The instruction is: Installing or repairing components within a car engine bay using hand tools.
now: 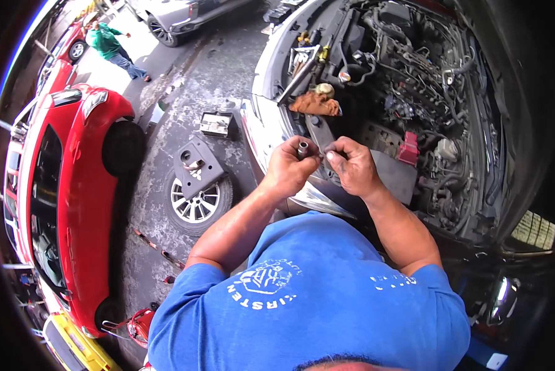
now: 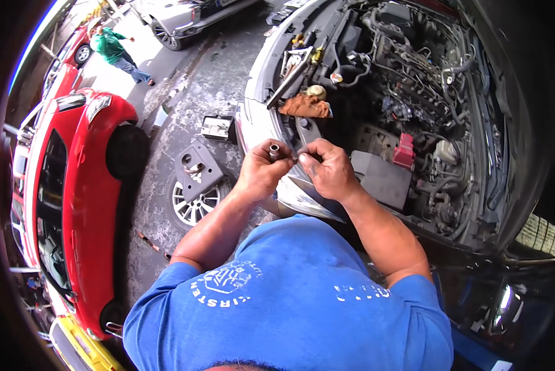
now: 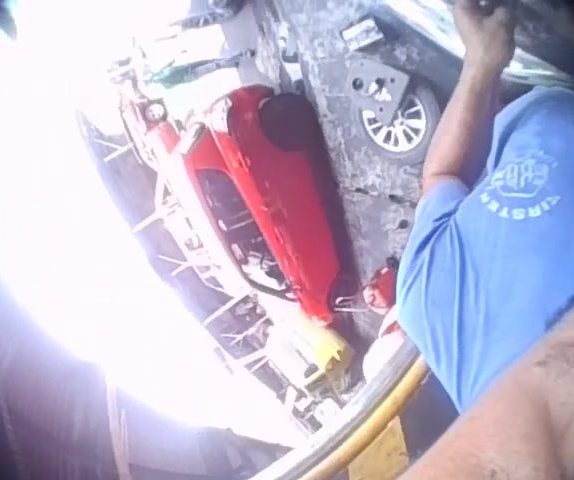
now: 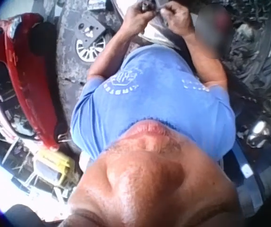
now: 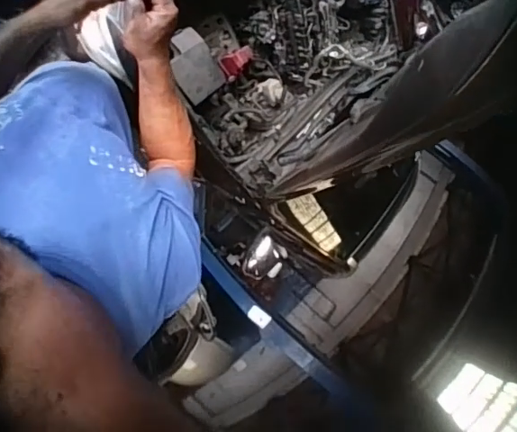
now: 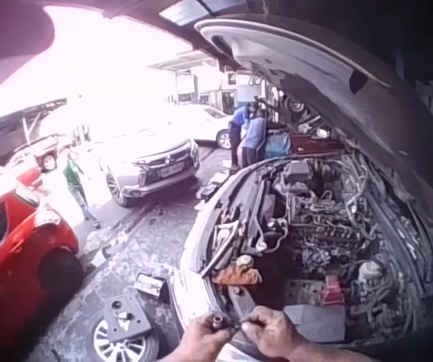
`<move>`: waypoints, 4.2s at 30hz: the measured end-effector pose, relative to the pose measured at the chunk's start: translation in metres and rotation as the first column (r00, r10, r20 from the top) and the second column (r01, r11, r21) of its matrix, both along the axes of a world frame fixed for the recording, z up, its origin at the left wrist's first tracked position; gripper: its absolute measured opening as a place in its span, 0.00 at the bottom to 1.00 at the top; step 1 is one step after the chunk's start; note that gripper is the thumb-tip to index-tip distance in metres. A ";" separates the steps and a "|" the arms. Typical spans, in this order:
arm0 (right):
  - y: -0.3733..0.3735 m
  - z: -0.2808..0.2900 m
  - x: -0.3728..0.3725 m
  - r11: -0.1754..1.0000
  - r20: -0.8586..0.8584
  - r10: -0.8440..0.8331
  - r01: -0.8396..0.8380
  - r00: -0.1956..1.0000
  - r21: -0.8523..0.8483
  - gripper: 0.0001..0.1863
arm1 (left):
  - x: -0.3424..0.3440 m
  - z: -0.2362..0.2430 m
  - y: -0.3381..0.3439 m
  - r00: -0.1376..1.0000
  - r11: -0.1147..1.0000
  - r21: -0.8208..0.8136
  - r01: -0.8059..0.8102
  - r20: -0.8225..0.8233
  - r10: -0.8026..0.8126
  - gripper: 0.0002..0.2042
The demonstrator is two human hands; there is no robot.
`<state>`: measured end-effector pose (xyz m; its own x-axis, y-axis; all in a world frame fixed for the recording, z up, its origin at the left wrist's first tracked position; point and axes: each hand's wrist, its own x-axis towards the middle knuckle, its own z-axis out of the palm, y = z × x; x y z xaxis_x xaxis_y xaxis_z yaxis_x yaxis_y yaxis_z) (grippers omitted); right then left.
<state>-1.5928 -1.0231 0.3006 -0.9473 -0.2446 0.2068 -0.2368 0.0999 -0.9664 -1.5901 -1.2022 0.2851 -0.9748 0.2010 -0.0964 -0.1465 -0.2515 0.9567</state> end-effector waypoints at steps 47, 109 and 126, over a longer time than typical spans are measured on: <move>0.030 0.006 0.019 0.986 0.016 0.151 -0.150 0.988 -0.078 0.03 | 0.008 0.020 0.019 0.972 0.960 0.177 0.217 0.054 -0.229 0.07; 0.032 0.035 0.003 0.975 -0.218 -0.043 0.088 0.975 0.202 0.05 | -0.006 0.018 0.021 0.871 0.864 -0.246 0.439 -0.118 -0.476 0.11; 0.034 0.042 0.007 0.931 -0.208 -0.034 0.106 0.978 0.350 0.05 | 0.004 0.029 0.021 0.893 0.847 -0.421 0.325 -0.157 -0.421 0.18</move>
<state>-1.5855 -0.9886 0.3421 -0.9146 -0.2712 0.3000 -0.3963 0.4532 -0.7985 -1.5859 -1.1808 0.3138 -0.8353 0.5496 -0.0177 0.0840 0.1594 0.9836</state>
